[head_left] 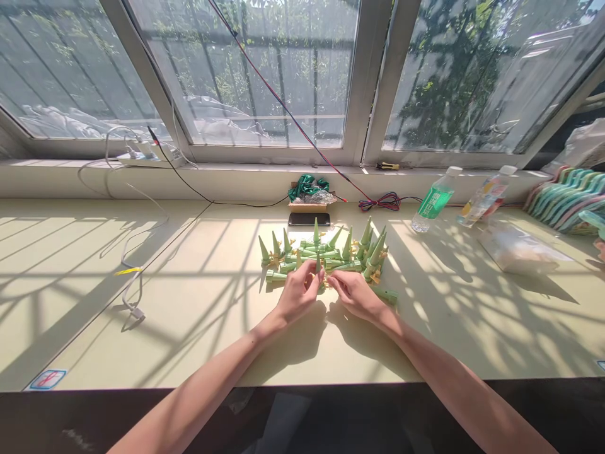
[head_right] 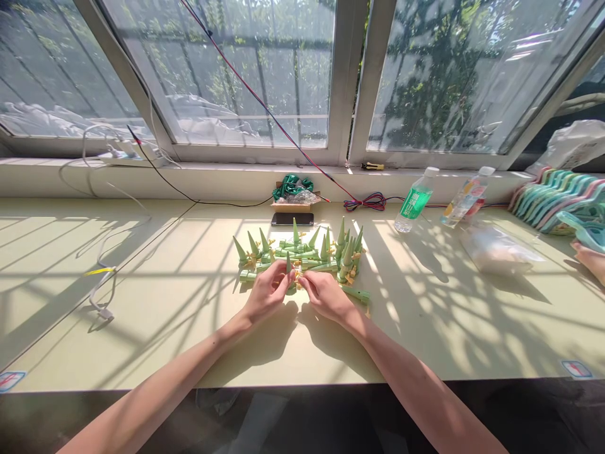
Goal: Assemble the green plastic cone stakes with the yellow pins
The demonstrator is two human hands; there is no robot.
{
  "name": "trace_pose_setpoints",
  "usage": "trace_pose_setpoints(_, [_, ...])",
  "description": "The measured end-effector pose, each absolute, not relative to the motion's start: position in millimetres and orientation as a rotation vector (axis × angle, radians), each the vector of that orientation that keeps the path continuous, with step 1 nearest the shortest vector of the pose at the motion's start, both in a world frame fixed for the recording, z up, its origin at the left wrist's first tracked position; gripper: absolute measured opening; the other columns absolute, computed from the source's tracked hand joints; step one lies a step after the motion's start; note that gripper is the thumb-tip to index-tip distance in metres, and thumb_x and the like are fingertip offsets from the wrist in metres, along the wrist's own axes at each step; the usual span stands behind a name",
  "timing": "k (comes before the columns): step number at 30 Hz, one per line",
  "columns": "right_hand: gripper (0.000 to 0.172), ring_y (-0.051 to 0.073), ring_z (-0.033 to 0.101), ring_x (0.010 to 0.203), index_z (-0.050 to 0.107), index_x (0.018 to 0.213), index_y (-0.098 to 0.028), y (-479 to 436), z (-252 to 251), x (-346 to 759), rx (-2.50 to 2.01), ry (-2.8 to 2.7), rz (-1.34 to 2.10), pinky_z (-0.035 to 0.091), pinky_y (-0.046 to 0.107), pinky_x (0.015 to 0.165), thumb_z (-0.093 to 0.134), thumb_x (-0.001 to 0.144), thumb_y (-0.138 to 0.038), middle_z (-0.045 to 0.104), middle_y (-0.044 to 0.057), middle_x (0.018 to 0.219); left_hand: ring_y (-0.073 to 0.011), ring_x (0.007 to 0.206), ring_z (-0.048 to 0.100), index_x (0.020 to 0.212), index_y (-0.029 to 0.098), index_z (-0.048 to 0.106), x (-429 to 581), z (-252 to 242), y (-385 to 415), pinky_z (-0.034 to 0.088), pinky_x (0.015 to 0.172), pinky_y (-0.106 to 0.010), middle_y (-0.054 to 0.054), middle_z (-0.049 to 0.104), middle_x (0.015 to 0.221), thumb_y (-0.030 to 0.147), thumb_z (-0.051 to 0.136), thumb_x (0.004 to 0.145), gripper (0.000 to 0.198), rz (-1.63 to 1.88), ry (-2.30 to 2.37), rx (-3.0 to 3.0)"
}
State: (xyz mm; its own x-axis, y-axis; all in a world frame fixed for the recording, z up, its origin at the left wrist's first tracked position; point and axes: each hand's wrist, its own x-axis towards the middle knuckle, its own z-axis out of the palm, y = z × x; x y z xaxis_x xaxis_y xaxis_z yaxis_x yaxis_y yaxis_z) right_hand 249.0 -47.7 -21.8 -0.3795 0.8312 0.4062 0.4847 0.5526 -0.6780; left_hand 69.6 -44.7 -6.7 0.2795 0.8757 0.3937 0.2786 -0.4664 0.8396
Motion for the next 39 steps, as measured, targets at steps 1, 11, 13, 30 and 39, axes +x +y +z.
trace_pose_setpoints(1, [0.038, 0.012, 0.038, 0.055, 0.047, 0.068, -0.02, -47.8, -22.0, 248.7, -1.055, -2.046, 0.601, 0.031, 0.027, 0.055, 0.037, 0.102, -0.035, 0.043, -0.002, 0.06, -0.0133, 0.06, 0.061, 0.094, 0.017, 0.06, 69.6, -6.9, -44.8, 0.047, 0.05, -0.022, -0.002, 0.061, 0.073, 0.039, 0.056, 0.093, 0.023, 1.181, 1.034, 1.9])
trace_pose_setpoints(11, [0.039, 0.011, 0.037, 0.055, 0.047, 0.07, -0.02, -48.2, -18.6, 248.8, -1.07, -1.982, 0.672, 0.031, 0.026, 0.054, 0.039, 0.102, -0.04, 0.043, -0.003, 0.061, -0.0132, 0.063, 0.062, 0.093, 0.017, 0.059, 69.1, -5.5, -43.0, 0.049, 0.051, -0.022, -0.004, 0.064, 0.081, 0.042, 0.057, 0.093, 0.025, 1.2, 1.018, 1.843])
trace_pose_setpoints(13, [0.036, 0.012, 0.042, 0.056, 0.052, 0.076, -0.019, -49.3, -16.4, 248.6, -1.064, -1.964, 0.701, 0.034, 0.026, 0.055, 0.04, 0.102, -0.041, 0.051, -0.001, 0.065, -0.0137, 0.064, 0.062, 0.093, 0.017, 0.059, 69.1, -5.0, -42.4, 0.05, 0.051, -0.022, -0.005, 0.064, 0.082, 0.043, 0.058, 0.093, 0.027, 1.211, 1.025, 1.817])
trace_pose_setpoints(30, [0.024, 0.014, 0.054, 0.06, 0.058, 0.092, -0.019, -52.3, -12.7, 249.0, -1.057, -1.791, 0.811, 0.045, 0.025, 0.054, 0.048, 0.098, -0.04, 0.06, 0.002, 0.073, -0.0124, 0.063, 0.061, 0.1, 0.018, 0.055, 67.1, -5.3, -43.0, 0.048, 0.05, -0.021, -0.003, 0.063, 0.082, 0.033, 0.062, 0.089, 0.02, 1.134, 0.932, 1.885])
trace_pose_setpoints(39, [0.024, 0.014, 0.052, 0.058, 0.058, 0.087, -0.02, -50.0, -13.5, 249.7, -1.079, -1.713, 0.841, 0.042, 0.026, 0.052, 0.051, 0.096, -0.041, 0.058, 0.0, 0.068, -0.0098, 0.058, 0.056, 0.099, 0.018, 0.055, 66.8, -6.0, -43.7, 0.044, 0.05, -0.02, 0.0, 0.059, 0.077, 0.025, 0.059, 0.088, 0.014, 1.101, 0.902, 2.071])
